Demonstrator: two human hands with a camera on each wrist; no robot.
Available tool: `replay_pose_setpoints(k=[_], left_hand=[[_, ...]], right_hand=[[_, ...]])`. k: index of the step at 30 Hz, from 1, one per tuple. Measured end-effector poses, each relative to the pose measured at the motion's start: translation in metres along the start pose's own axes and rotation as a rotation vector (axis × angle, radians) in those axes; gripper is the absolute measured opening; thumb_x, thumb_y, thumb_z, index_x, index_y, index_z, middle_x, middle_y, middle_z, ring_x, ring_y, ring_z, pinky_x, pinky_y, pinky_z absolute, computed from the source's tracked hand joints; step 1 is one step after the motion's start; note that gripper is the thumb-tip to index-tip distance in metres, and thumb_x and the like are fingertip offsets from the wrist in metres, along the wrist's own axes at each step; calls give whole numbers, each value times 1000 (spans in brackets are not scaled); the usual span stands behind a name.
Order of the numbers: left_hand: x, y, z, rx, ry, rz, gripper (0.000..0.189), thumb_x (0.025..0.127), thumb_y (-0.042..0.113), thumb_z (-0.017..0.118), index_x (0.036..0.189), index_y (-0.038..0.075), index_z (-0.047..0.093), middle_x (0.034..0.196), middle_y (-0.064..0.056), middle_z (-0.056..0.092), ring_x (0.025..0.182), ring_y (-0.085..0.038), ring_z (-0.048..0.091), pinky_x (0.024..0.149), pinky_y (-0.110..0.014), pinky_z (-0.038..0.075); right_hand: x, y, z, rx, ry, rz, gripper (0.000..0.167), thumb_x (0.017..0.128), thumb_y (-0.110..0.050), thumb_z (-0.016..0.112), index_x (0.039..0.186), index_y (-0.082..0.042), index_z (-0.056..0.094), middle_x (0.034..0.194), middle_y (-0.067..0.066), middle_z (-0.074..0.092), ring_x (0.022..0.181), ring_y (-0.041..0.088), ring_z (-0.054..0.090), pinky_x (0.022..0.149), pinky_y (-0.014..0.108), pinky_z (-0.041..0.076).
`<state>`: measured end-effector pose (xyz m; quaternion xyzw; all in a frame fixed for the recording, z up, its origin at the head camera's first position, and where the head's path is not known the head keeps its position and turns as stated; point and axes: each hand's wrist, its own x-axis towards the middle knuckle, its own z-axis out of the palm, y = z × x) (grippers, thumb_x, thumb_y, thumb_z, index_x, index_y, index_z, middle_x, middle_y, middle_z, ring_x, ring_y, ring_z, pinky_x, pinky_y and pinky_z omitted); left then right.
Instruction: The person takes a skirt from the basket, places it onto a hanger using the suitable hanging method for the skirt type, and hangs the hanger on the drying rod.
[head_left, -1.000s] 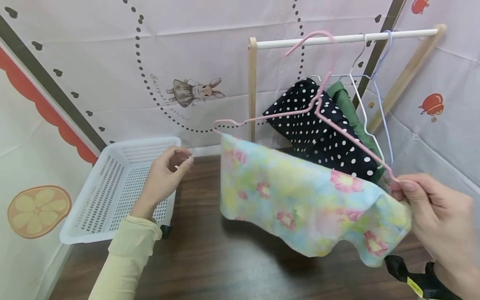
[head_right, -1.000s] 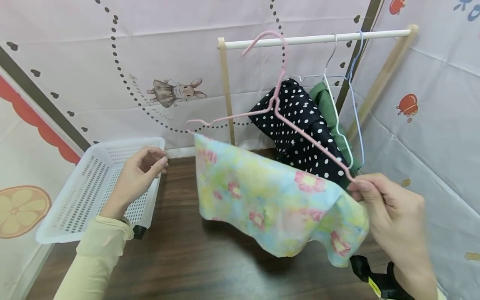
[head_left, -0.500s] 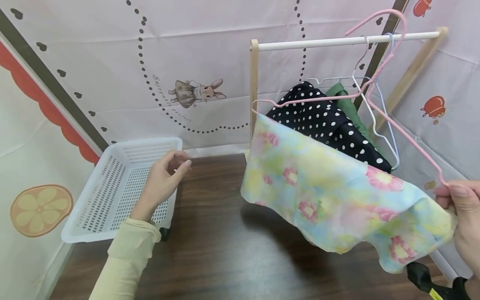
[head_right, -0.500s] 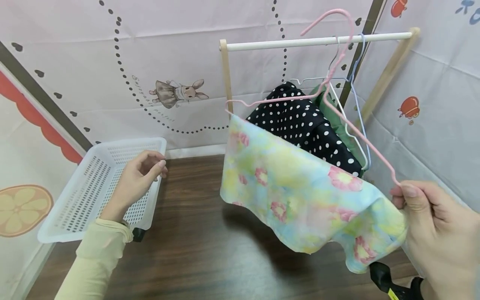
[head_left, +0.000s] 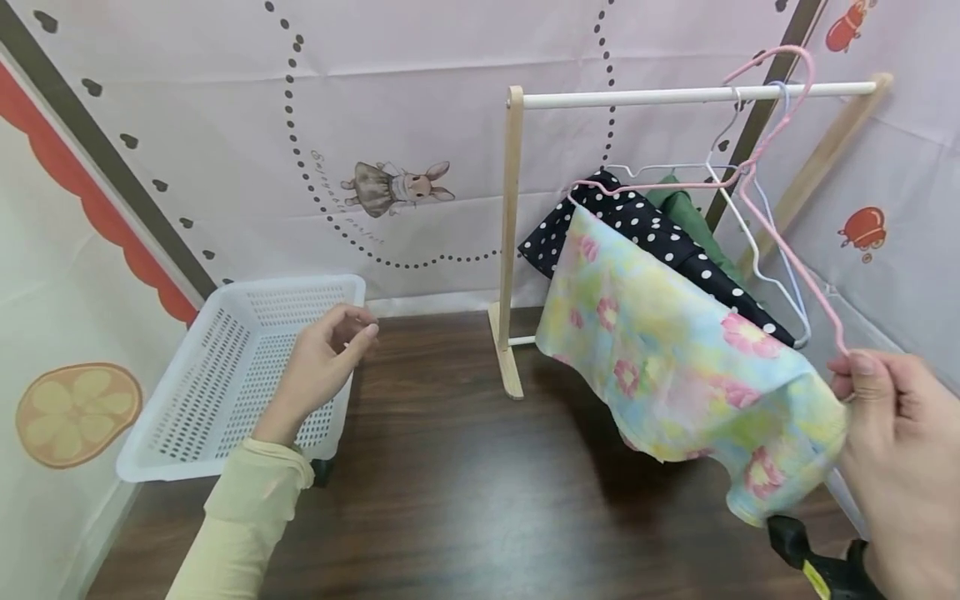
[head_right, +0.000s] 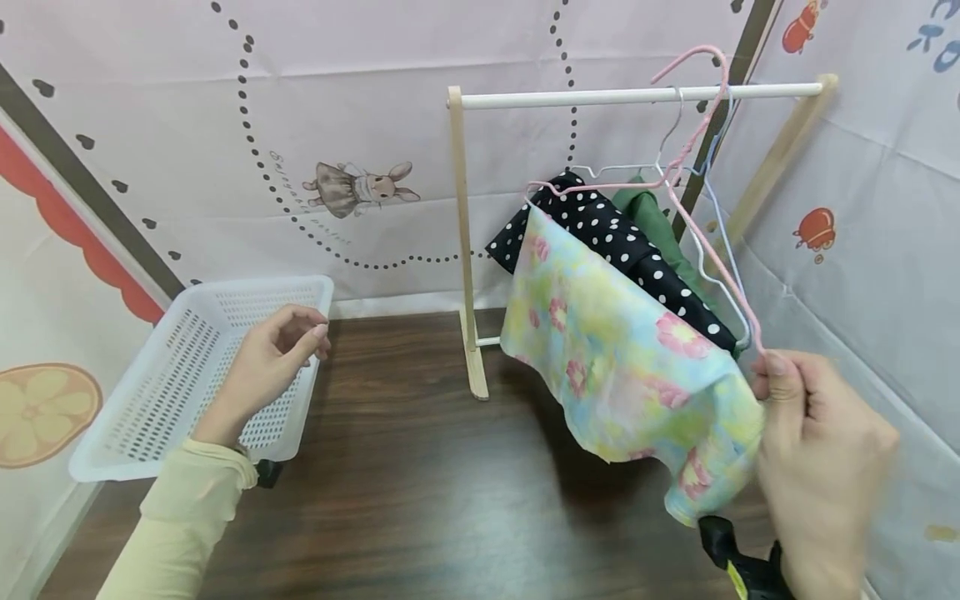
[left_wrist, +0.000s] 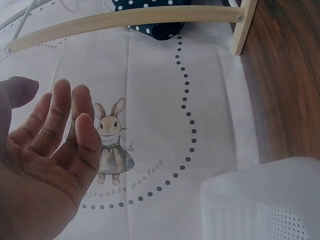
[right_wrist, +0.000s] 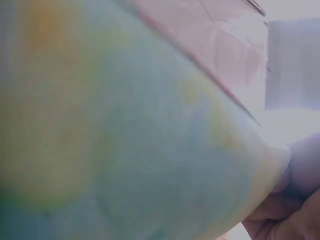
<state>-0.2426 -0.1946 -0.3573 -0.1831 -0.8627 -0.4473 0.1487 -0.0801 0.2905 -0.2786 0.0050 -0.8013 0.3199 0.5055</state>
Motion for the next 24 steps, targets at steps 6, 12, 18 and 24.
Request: replay_pose_setpoints(k=[6,12,18,24], left_hand=[[-2,-1,1,-9,-27,-14,23,100,29,56,113,11,61,86,-6,68,75,-16,67,61,-26,51],[-4,-1,0,-54,-33,-22,22,100,28,57,111,9,60,84,-10,68,75,-25,66,61,-26,52],[-7,-1,-1,-29,-42,-43,22,100,30,56,111,11,60,85,-9,68,74,-20,65,61,-27,53],[-14,4,-1,-25,-52,-70,22,101,28,54,111,9,59,86,-13,67,73,-19,64,61,-29,53]], right_hand=[[-4,-5,32,-215,44,19,30,100,-20,56,90,3,70,74,-7,67,76,-22,47,64,11,30],[0,-8,69,-161,60,-30,28,100,-17,56,87,5,66,75,20,64,70,39,60,62,45,36],[-5,-14,104,-163,77,-54,28,100,-18,55,86,6,61,72,21,57,66,46,55,57,56,35],[-17,-11,135,-156,53,-51,30,102,-18,51,90,8,59,75,22,55,68,48,56,56,59,39]])
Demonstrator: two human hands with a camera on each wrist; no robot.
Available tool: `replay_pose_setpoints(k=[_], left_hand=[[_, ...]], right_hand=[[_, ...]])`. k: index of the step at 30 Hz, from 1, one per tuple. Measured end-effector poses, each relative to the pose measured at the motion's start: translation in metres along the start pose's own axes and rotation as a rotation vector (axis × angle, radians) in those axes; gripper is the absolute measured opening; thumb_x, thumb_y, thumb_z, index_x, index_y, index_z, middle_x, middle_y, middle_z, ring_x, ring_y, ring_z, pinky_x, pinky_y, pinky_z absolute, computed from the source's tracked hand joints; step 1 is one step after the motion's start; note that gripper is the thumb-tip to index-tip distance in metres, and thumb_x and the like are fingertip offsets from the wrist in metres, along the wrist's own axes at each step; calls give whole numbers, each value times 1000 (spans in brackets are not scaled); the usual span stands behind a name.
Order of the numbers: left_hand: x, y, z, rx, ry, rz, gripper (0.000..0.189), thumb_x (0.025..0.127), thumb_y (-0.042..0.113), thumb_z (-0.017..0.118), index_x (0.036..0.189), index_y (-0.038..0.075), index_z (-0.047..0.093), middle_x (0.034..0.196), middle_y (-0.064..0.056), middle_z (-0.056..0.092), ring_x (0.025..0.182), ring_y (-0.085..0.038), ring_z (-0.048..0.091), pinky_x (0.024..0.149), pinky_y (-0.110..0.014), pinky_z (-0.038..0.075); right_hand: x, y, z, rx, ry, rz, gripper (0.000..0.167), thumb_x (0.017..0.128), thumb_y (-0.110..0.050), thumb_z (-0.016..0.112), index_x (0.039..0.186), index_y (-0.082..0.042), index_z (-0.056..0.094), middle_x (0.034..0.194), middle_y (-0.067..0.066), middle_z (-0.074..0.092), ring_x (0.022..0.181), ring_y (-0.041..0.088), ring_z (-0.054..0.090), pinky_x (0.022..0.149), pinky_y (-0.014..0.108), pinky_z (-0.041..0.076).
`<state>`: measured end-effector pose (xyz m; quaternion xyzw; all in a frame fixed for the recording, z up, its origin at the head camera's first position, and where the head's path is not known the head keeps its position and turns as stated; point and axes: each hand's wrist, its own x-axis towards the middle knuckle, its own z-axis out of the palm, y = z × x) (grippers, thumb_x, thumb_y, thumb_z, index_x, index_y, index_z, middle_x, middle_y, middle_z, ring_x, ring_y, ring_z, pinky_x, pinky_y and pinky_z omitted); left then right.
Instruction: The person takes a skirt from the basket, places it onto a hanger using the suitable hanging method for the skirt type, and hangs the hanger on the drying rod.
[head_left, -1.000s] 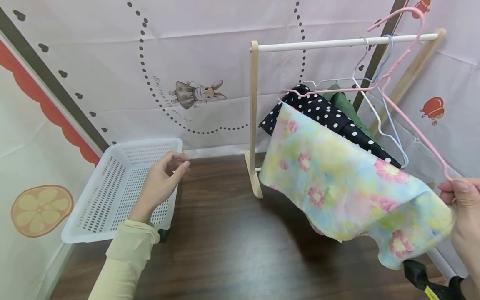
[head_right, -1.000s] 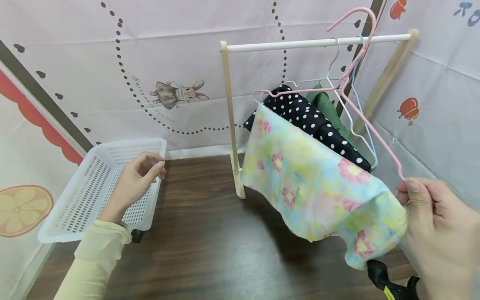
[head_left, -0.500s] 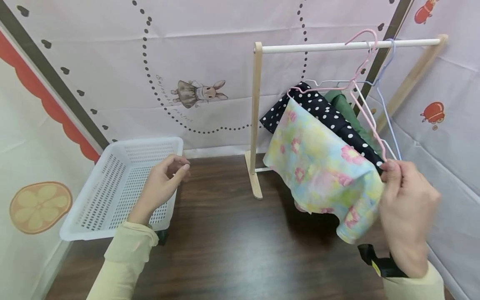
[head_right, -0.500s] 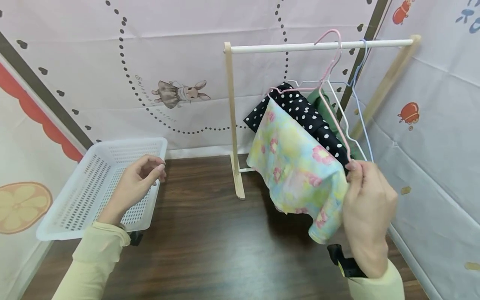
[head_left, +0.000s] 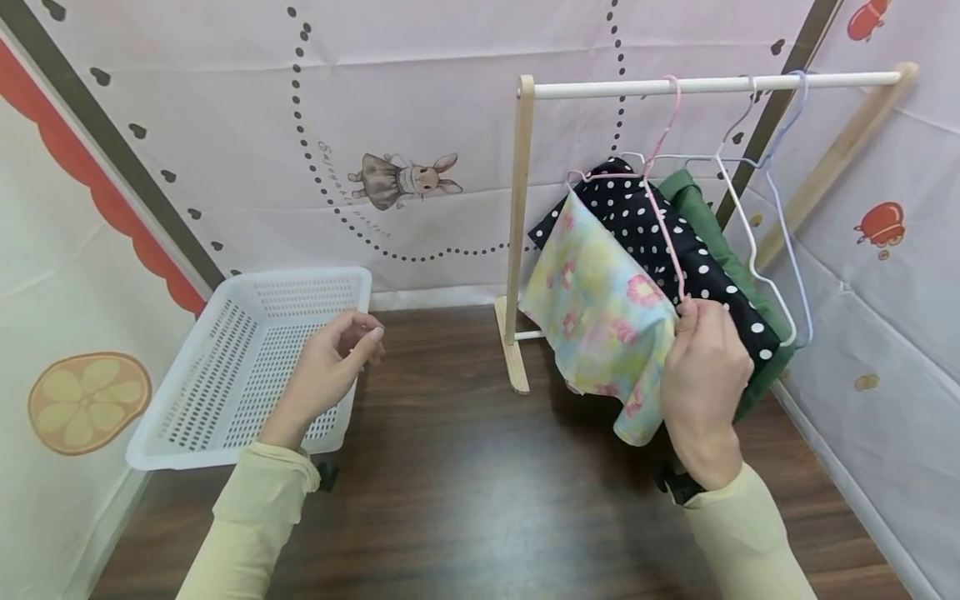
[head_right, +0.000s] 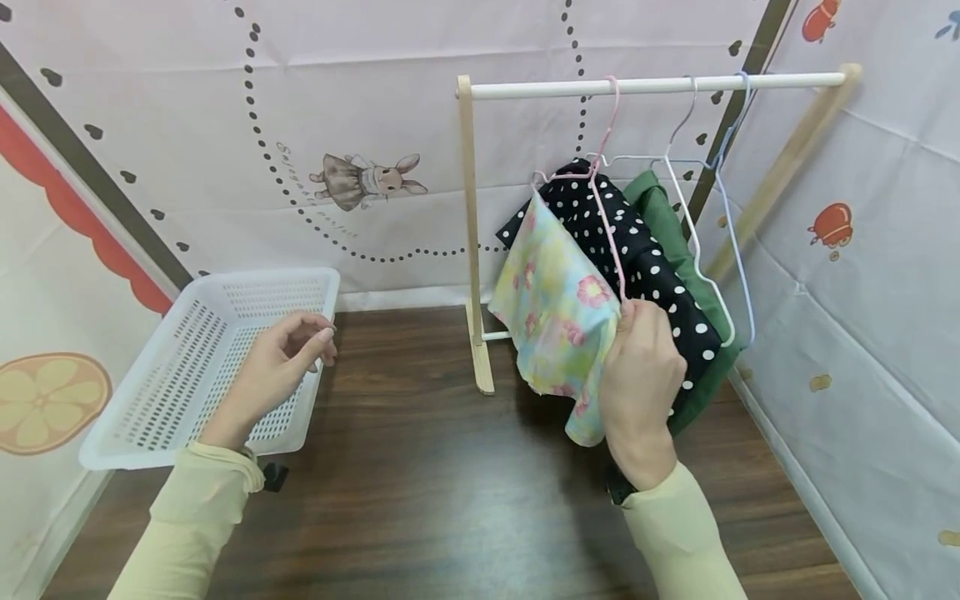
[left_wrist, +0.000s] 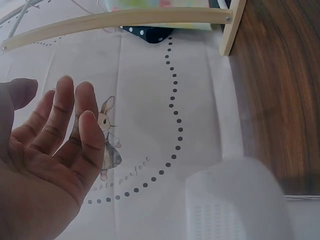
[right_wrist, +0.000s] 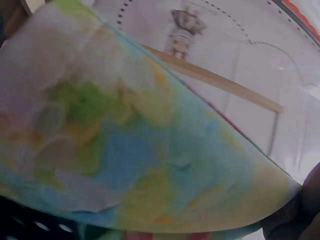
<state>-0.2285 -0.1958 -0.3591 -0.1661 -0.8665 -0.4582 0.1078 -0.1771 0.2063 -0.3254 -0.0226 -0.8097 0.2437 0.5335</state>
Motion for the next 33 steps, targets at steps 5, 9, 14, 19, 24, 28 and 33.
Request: replay_pose_setpoints(k=[5,9,14,19,24,28,33], left_hand=[[-1,-11,4,-7,6,3,21,101,26,54,109,7,58,83,-12,67,71,-19,64,61,-28,53],[1,-12,7,-40,12,18,19,101,18,54,111,3,59,83,-13,67,70,-19,64,61,-27,53],[1,-14,10,-52,8,17,24,101,29,53,111,8,59,83,-6,67,73,-20,65,61,-27,53],[0,-12,14,-26,-22,24,25,99,36,56,110,13,59,87,-2,67,81,-23,66,64,-30,52],[0,-9,13,79,-30,44,26,98,37,58,111,15,60,95,1,67,89,-16,61,69,-31,51],[-1,-9,13,116,-28,48,27,97,39,59,111,15,60,97,3,65,88,-12,58,71,-31,51],[2,-6,18,135,-71,77,29,97,39,58,113,15,60,100,3,66,88,-15,60,74,-34,49]], right_hand=[[-7,0,9,11,-36,25,33,104,-19,47,91,9,58,78,22,54,64,44,56,56,55,43],[-7,3,8,-14,-69,37,35,104,-22,45,92,8,58,82,21,57,63,43,56,54,55,44],[-6,5,1,-54,-110,39,35,103,-25,48,96,7,61,84,20,61,60,41,56,49,53,42],[-3,6,-12,-109,-160,36,36,100,-31,54,97,3,62,76,15,58,55,40,53,43,51,37],[1,1,-22,-149,-180,31,39,98,-38,57,97,1,62,84,16,57,67,42,53,50,54,38],[7,-5,-27,-97,-96,-36,36,98,-33,58,100,3,63,100,24,53,86,44,46,66,56,38],[13,-16,-29,61,58,-197,26,96,-20,59,93,4,67,104,26,55,90,47,44,78,55,35]])
